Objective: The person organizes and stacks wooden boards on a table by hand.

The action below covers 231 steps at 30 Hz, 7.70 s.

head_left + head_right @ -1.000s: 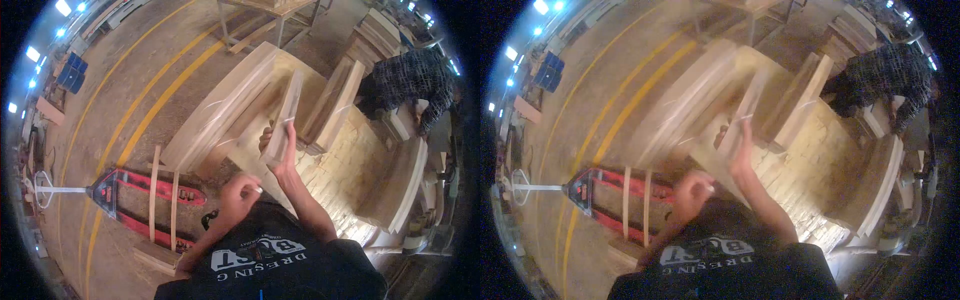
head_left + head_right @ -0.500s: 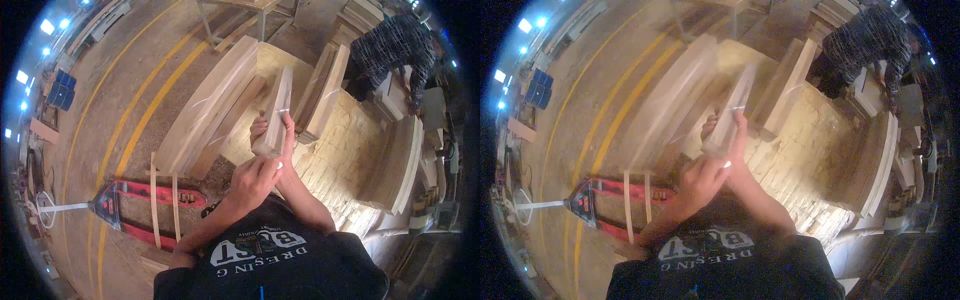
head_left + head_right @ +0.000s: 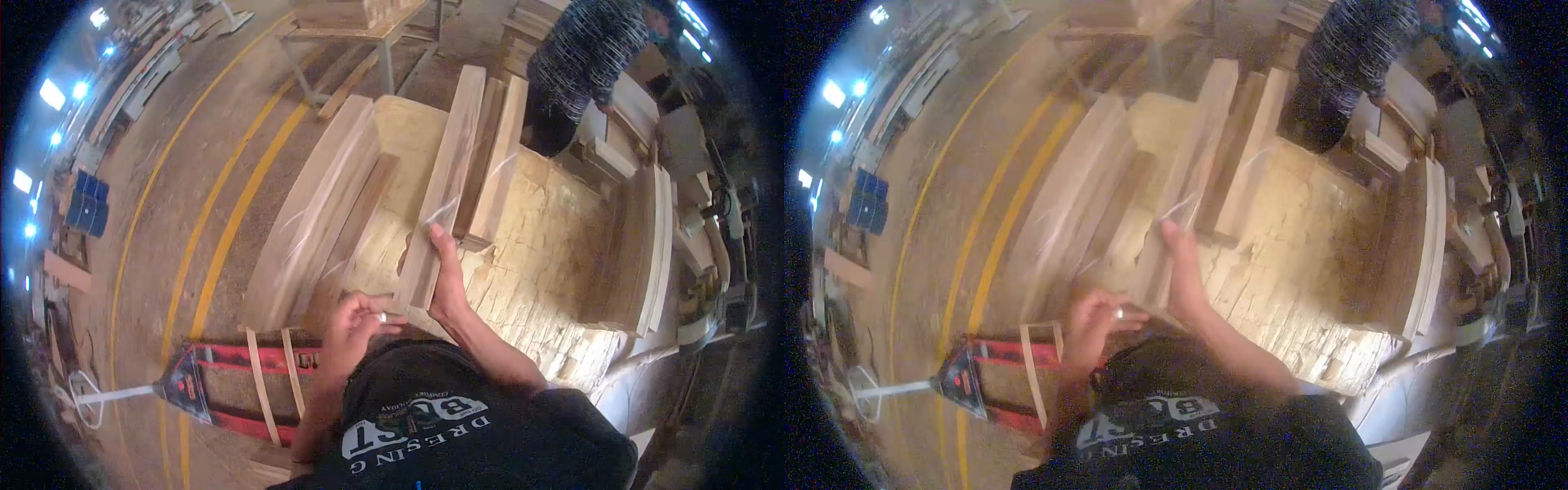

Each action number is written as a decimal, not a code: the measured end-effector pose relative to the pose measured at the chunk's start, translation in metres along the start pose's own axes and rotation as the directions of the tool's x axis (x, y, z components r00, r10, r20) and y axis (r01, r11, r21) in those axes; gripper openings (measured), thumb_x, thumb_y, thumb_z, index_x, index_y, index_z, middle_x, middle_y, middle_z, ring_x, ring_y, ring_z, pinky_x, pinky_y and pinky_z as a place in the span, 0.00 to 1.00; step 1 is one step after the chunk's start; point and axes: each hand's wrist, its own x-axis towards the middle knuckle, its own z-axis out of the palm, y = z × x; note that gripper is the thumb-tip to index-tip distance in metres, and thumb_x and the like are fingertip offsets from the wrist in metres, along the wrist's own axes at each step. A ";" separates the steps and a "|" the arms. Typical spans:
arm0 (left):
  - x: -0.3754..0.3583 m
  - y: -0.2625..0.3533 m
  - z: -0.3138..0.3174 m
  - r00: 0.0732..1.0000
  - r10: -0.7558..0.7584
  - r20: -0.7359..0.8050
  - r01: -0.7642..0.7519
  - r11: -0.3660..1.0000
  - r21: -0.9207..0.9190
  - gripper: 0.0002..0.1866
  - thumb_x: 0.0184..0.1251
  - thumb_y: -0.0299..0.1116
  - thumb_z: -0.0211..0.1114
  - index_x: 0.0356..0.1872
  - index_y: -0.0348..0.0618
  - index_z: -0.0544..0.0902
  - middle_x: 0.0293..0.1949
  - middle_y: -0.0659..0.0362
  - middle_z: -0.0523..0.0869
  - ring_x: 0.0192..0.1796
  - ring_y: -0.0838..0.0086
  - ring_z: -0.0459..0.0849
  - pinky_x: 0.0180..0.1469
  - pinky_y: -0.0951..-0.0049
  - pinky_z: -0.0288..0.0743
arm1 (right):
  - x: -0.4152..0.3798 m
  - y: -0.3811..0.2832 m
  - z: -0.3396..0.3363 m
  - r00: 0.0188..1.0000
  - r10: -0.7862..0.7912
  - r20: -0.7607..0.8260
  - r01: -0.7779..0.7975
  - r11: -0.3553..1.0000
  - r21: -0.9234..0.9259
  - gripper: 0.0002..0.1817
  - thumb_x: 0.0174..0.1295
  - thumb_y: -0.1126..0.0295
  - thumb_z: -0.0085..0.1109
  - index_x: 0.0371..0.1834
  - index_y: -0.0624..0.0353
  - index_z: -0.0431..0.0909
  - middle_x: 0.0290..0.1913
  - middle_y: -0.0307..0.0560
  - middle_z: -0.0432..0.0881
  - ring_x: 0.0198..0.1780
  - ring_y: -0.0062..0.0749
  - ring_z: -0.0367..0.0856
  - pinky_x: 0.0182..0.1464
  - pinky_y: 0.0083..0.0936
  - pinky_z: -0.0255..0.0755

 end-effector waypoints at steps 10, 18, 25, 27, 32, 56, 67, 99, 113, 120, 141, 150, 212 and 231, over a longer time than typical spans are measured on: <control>0.069 -0.005 0.060 0.970 0.058 0.237 -0.019 0.986 -0.164 0.02 0.71 0.22 0.58 0.39 0.33 0.76 0.44 0.50 0.85 0.50 0.65 0.87 0.53 0.67 0.84 | 0.002 -0.015 -0.028 0.999 -0.005 0.045 -0.010 0.944 0.330 0.42 0.65 0.29 0.44 0.58 0.61 0.71 0.45 0.49 0.79 0.48 0.38 0.80 0.53 0.32 0.78; 0.069 -0.037 0.058 0.970 0.233 0.068 -0.240 0.965 0.111 0.07 0.71 0.29 0.62 0.37 0.35 0.76 0.32 0.59 0.85 0.35 0.80 0.85 0.34 0.78 0.79 | 0.010 0.113 -0.090 0.871 0.338 0.356 -0.312 0.941 -0.130 0.23 0.74 0.49 0.45 0.55 0.58 0.72 0.47 0.44 0.81 0.50 0.31 0.80 0.54 0.29 0.76; -0.050 -0.125 -0.073 0.765 -0.172 -0.620 0.269 0.961 0.065 0.07 0.71 0.32 0.61 0.40 0.38 0.76 0.33 0.58 0.83 0.34 0.76 0.84 0.33 0.74 0.79 | 0.023 0.097 -0.059 0.801 0.572 0.179 -0.566 0.820 -0.090 0.15 0.74 0.58 0.50 0.54 0.55 0.74 0.41 0.42 0.81 0.42 0.30 0.80 0.49 0.28 0.77; -0.057 -0.143 -0.102 0.629 -0.195 -0.753 0.090 0.980 -0.178 0.09 0.71 0.34 0.61 0.43 0.39 0.77 0.31 0.60 0.82 0.31 0.76 0.82 0.34 0.72 0.79 | 0.027 0.113 -0.058 0.837 0.496 0.231 -0.349 0.810 -0.472 0.17 0.72 0.57 0.53 0.57 0.55 0.72 0.45 0.43 0.80 0.45 0.30 0.79 0.50 0.30 0.76; -0.055 -0.138 -0.092 0.757 0.003 -0.653 0.129 0.980 0.153 0.06 0.64 0.31 0.66 0.36 0.40 0.81 0.34 0.58 0.83 0.36 0.71 0.83 0.39 0.69 0.79 | 0.027 0.131 -0.029 0.761 0.597 0.254 -0.447 0.766 -0.462 0.25 0.69 0.55 0.59 0.62 0.55 0.66 0.52 0.45 0.76 0.52 0.32 0.76 0.52 0.33 0.75; 0.001 0.024 0.033 0.684 0.718 0.127 -0.558 0.403 0.725 0.13 0.52 0.24 0.73 0.37 0.43 0.80 0.33 0.56 0.81 0.33 0.63 0.85 0.33 0.65 0.79 | 0.022 -0.026 0.029 0.844 0.273 0.462 -0.535 0.488 0.689 0.20 0.64 0.61 0.63 0.47 0.68 0.69 0.40 0.48 0.74 0.42 0.34 0.76 0.49 0.29 0.78; 0.049 0.045 -0.016 0.732 0.641 -0.231 -0.295 0.604 0.740 0.04 0.67 0.21 0.61 0.38 0.39 0.76 0.36 0.56 0.84 0.35 0.72 0.86 0.34 0.69 0.79 | 0.004 -0.033 0.023 0.973 0.153 0.171 -0.187 0.961 0.206 0.21 0.66 0.60 0.62 0.53 0.61 0.68 0.42 0.51 0.78 0.43 0.37 0.81 0.47 0.35 0.80; 0.036 -0.008 0.005 0.975 0.210 -0.070 -0.205 0.976 0.073 0.04 0.66 0.18 0.59 0.39 0.33 0.73 0.58 0.43 0.79 0.48 0.66 0.87 0.48 0.74 0.79 | 0.052 -0.110 -0.048 0.442 -0.843 0.308 0.518 -0.041 -0.855 0.23 0.67 0.61 0.62 0.59 0.66 0.74 0.48 0.49 0.84 0.51 0.31 0.80 0.54 0.28 0.72; 0.024 -0.035 -0.014 0.994 0.109 0.027 -0.109 0.994 0.006 0.01 0.70 0.21 0.56 0.38 0.38 0.74 0.54 0.46 0.84 0.45 0.68 0.88 0.45 0.73 0.80 | 0.179 -0.134 -0.048 0.667 -0.677 0.310 0.005 -0.412 -0.911 0.41 0.48 0.66 0.68 0.64 0.75 0.62 0.65 0.80 0.60 0.66 0.76 0.63 0.63 0.60 0.66; 0.027 -0.031 -0.031 0.996 0.086 0.019 -0.086 0.996 0.012 0.01 0.70 0.21 0.56 0.38 0.38 0.74 0.53 0.48 0.85 0.46 0.68 0.88 0.45 0.74 0.80 | 0.214 -0.111 -0.003 0.716 -0.641 0.277 -0.302 -0.642 -0.704 0.36 0.63 0.69 0.51 0.75 0.67 0.55 0.70 0.88 0.50 0.69 0.90 0.53 0.53 0.85 0.59; -0.072 0.001 -0.143 0.593 0.387 -0.706 -0.225 0.922 0.316 0.04 0.61 0.17 0.59 0.35 0.35 0.75 0.59 0.43 0.78 0.46 0.70 0.84 0.46 0.72 0.82 | 0.116 -0.066 0.033 0.653 -0.250 0.715 0.632 -0.341 -0.696 0.39 0.64 0.63 0.63 0.75 0.64 0.57 0.69 0.63 0.68 0.68 0.52 0.70 0.71 0.43 0.62; -0.053 0.001 -0.044 0.856 0.356 -0.374 -0.256 0.921 0.293 0.05 0.59 0.16 0.61 0.34 0.34 0.75 0.65 0.39 0.72 0.56 0.63 0.84 0.53 0.67 0.82 | 0.027 0.083 0.040 0.784 0.263 0.562 -0.039 0.925 -0.378 0.46 0.67 0.38 0.52 0.78 0.57 0.50 0.74 0.56 0.62 0.71 0.49 0.66 0.71 0.47 0.64; 0.368 -0.081 0.066 0.952 -0.132 0.276 0.121 0.991 0.055 0.19 0.79 0.40 0.45 0.58 0.36 0.73 0.58 0.47 0.80 0.59 0.61 0.79 0.57 0.59 0.76 | 0.131 -0.087 -0.163 0.995 -0.095 -0.038 0.072 0.915 -0.396 0.53 0.62 0.23 0.36 0.80 0.53 0.49 0.77 0.54 0.56 0.74 0.52 0.57 0.71 0.53 0.55; 0.274 -0.188 0.222 0.858 -0.346 0.380 0.366 0.931 0.021 0.20 0.79 0.41 0.45 0.58 0.37 0.74 0.58 0.48 0.80 0.59 0.62 0.78 0.57 0.59 0.74 | 0.004 -0.111 -0.212 0.935 -0.194 -0.296 0.144 0.973 -0.183 0.41 0.76 0.39 0.23 0.81 0.61 0.40 0.82 0.48 0.44 0.81 0.37 0.41 0.80 0.30 0.38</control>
